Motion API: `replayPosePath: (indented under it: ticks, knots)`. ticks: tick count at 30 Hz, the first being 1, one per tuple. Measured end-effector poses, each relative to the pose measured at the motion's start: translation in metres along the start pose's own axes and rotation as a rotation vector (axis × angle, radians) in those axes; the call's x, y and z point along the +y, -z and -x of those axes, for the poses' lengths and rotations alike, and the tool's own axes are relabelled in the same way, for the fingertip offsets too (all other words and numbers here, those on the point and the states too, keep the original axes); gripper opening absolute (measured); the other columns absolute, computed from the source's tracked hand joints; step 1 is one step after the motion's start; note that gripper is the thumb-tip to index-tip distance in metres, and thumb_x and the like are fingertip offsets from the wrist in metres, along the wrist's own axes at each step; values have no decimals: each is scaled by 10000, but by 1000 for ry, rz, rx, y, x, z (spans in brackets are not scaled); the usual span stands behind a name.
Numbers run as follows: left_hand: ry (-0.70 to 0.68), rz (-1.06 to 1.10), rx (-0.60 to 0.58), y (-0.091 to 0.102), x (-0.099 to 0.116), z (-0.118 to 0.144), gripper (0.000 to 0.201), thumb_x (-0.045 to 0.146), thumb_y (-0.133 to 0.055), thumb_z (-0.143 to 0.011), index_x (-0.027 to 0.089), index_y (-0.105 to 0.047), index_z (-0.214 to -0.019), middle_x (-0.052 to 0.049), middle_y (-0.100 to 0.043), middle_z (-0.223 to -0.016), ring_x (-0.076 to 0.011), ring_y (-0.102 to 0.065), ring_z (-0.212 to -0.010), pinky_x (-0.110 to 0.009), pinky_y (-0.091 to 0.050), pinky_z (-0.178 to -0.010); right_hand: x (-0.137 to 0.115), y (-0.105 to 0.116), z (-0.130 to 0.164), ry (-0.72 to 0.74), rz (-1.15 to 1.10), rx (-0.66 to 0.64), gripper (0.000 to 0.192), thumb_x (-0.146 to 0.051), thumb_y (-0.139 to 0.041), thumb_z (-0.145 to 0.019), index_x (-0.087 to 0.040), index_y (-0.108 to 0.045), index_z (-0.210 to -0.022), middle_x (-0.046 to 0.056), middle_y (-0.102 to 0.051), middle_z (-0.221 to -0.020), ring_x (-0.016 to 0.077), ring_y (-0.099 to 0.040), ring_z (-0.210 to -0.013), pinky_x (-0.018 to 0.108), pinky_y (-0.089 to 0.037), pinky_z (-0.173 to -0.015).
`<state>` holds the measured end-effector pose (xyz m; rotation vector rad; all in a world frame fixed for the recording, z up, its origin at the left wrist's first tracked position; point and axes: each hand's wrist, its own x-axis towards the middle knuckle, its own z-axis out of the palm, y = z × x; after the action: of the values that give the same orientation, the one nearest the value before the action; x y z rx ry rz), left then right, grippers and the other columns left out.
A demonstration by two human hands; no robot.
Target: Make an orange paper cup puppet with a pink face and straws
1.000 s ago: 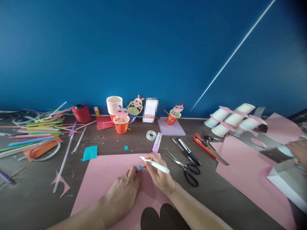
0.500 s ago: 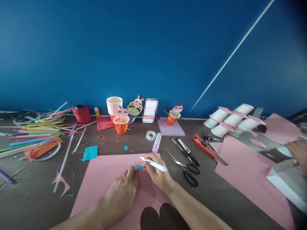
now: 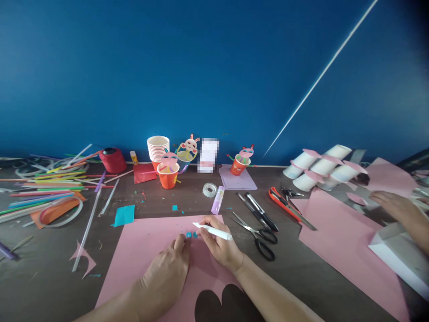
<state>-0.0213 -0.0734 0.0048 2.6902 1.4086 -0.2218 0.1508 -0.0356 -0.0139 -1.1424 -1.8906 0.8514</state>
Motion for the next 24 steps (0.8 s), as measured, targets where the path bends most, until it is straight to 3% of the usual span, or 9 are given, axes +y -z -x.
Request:
replayPosePath:
  ticks: [12,20,24]
  knots:
    - [-4,27,28,-7,-2,0,405,33,-336,-787,72,-502,-1155,-200,-476,-1182,-225,-586,-922,-360,-510,-767,0,-1,1,-19,-118,26,101,-280,-420,-888,-212,-478,-935,21,-556,-789,143,-585,-709,250,-472,-657]
    - [8,75,-1,-4,-2,0,421,36,-304,-790,79,-494,-1163,-201,-468,-1182,-242,-571,-946,-373,-517,-739,0,0,0,2,-86,13,104,-279,-435,-879,-209,-491,-932,32,-559,-832,146,-579,-721,259,-462,-669]
    - [34,90,4,-3,-2,1,429,37,-308,-792,91,-477,-1183,-187,-467,-1177,-224,-579,-928,-358,-511,-752,-2,1,0,6,-85,42,98,-275,-422,-885,-206,-492,-882,15,-550,-754,142,-562,-690,255,-447,-651]
